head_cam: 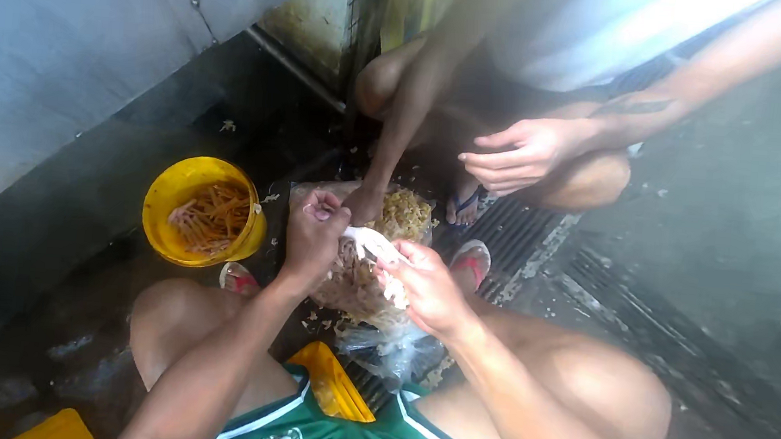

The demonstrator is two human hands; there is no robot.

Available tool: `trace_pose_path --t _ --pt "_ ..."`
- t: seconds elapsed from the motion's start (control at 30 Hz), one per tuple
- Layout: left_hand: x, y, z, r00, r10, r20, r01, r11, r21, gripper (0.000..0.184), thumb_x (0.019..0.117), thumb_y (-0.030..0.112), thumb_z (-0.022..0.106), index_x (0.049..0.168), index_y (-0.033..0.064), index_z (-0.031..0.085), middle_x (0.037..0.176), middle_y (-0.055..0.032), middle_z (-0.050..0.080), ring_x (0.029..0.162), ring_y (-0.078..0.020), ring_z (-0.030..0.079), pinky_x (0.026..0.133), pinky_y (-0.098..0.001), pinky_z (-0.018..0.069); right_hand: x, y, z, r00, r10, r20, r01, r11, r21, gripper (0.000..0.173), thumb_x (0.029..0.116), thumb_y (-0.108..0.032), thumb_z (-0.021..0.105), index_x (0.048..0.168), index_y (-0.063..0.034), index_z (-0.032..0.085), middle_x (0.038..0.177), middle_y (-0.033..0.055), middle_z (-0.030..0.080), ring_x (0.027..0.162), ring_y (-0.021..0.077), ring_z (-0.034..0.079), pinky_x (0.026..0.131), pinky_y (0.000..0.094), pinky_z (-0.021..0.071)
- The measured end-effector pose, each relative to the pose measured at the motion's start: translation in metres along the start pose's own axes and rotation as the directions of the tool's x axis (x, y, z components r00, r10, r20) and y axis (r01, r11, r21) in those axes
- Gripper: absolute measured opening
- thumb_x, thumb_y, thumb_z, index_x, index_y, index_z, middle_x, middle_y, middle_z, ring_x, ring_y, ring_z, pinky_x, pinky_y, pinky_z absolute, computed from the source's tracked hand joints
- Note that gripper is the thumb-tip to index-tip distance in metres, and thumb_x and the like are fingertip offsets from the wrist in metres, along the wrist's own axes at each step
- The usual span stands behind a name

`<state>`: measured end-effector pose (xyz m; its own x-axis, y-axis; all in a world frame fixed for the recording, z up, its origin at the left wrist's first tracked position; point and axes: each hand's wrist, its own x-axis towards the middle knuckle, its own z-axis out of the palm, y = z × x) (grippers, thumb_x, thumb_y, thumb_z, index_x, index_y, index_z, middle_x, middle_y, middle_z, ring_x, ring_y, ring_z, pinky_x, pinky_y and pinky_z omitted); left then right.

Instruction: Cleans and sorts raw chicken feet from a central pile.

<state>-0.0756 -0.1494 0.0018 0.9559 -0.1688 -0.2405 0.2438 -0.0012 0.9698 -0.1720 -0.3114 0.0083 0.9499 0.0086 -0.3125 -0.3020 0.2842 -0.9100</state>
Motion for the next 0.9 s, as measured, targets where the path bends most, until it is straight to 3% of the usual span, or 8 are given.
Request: trace_pose_path --t 0.2,0.3,0.37,0.43,0.6,0.7,0.8,0.9 --pt "0.004 0.016 -0.013 0.994 0.103 -0.024 -0.093 0.963 0.252 0.019 0.0902 0.012 0.068 0.107 0.0134 0.059 0.068 -0.0086 0.054 0.048 -0.0189 0.048 0.041 -0.032 0.0412 0.0 0.0 0.013 0.998 -0.06 0.012 0.061 0.994 -0.087 0.018 0.1022 -0.019 0.058 0.099 -0.0026 0.066 0.073 0.0017 0.059 0.061 0.0101 0.056 0.056 0.0247 0.0502" --pt "0.014 0.03 -0.019 0.99 0.062 -0.128 -0.013 0.935 0.356 0.02 0.0883 0.015 0.069 0.107 0.0108 0.061 0.072 -0.0101 0.058 0.051 -0.0214 0.054 0.043 -0.0363 0.0468 -0.004 -0.001 0.013 0.999 -0.036 -0.013 0.035 0.995 -0.097 0.018 0.1027 -0.017 0.056 0.097 -0.0034 0.065 0.071 0.0014 0.058 0.057 0.0091 0.054 0.052 0.0234 0.0481" --pt "0.039 0.039 -0.041 0.971 0.004 -0.239 0.087 0.926 0.368 0.027 0.086 0.012 0.069 0.112 0.0057 0.064 0.087 -0.0126 0.065 0.068 -0.0239 0.062 0.058 -0.0434 0.0542 -0.012 -0.002 0.008 0.999 -0.045 -0.009 0.044 0.996 -0.083 0.017 0.1022 -0.015 0.053 0.092 -0.006 0.064 0.07 0.0001 0.057 0.054 0.0084 0.053 0.05 0.0233 0.0474" --pt "0.054 0.046 -0.066 0.958 -0.019 -0.288 0.121 0.931 0.343 0.027 0.0842 0.012 0.068 0.11 0.0066 0.062 0.086 -0.0121 0.064 0.064 -0.0222 0.061 0.054 -0.0409 0.0533 -0.017 -0.003 0.002 0.997 -0.078 0.005 0.078 0.994 -0.073 0.018 0.1032 -0.014 0.052 0.09 -0.0072 0.063 0.069 -0.0005 0.056 0.054 0.0081 0.052 0.05 0.0227 0.0474" --pt "0.032 0.049 -0.051 0.992 0.003 -0.126 0.069 0.828 0.556 0.018 0.0875 0.01 0.069 0.105 0.009 0.065 0.073 -0.0068 0.06 0.061 -0.0202 0.059 0.054 -0.0406 0.0505 -0.007 -0.009 0.003 0.991 -0.136 -0.004 0.117 0.868 -0.482 0.032 0.1029 -0.011 0.04 0.11 -0.0057 0.071 0.082 -0.0015 0.066 0.065 0.0055 0.06 0.057 0.0215 0.0529" --pt "0.019 0.04 -0.031 0.999 -0.047 -0.022 0.051 0.785 0.618 0.016 0.0896 0.012 0.069 0.105 0.0105 0.065 0.074 -0.0077 0.062 0.063 -0.0225 0.06 0.057 -0.0441 0.052 -0.001 -0.007 0.011 0.997 -0.082 -0.011 0.054 0.741 -0.669 0.03 0.1057 -0.024 0.045 0.105 -0.0103 0.071 0.086 -0.0016 0.066 0.075 0.0039 0.062 0.068 0.0248 0.0537" --pt "0.002 0.031 -0.018 0.988 -0.102 0.112 0.009 0.779 0.627 0.019 0.0922 0.011 0.07 0.11 0.0102 0.063 0.078 -0.0126 0.064 0.061 -0.0265 0.061 0.052 -0.045 0.0533 0.008 -0.001 0.015 1.0 0.024 0.013 -0.006 0.679 -0.735 0.037 0.1029 -0.045 0.057 0.107 -0.0111 0.072 0.094 -0.0009 0.072 0.088 0.0072 0.067 0.085 0.0343 0.0567" --pt "0.001 0.021 -0.01 0.975 -0.124 0.183 -0.019 0.776 0.631 0.021 0.0934 0.016 0.072 0.113 0.0122 0.063 0.076 -0.0115 0.063 0.06 -0.0259 0.06 0.052 -0.0454 0.0524 0.013 0.007 0.012 0.995 0.054 0.083 0.026 0.669 -0.743 0.033 0.1043 -0.041 0.056 0.105 -0.012 0.071 0.091 -0.004 0.072 0.087 0.005 0.068 0.085 0.032 0.0561"
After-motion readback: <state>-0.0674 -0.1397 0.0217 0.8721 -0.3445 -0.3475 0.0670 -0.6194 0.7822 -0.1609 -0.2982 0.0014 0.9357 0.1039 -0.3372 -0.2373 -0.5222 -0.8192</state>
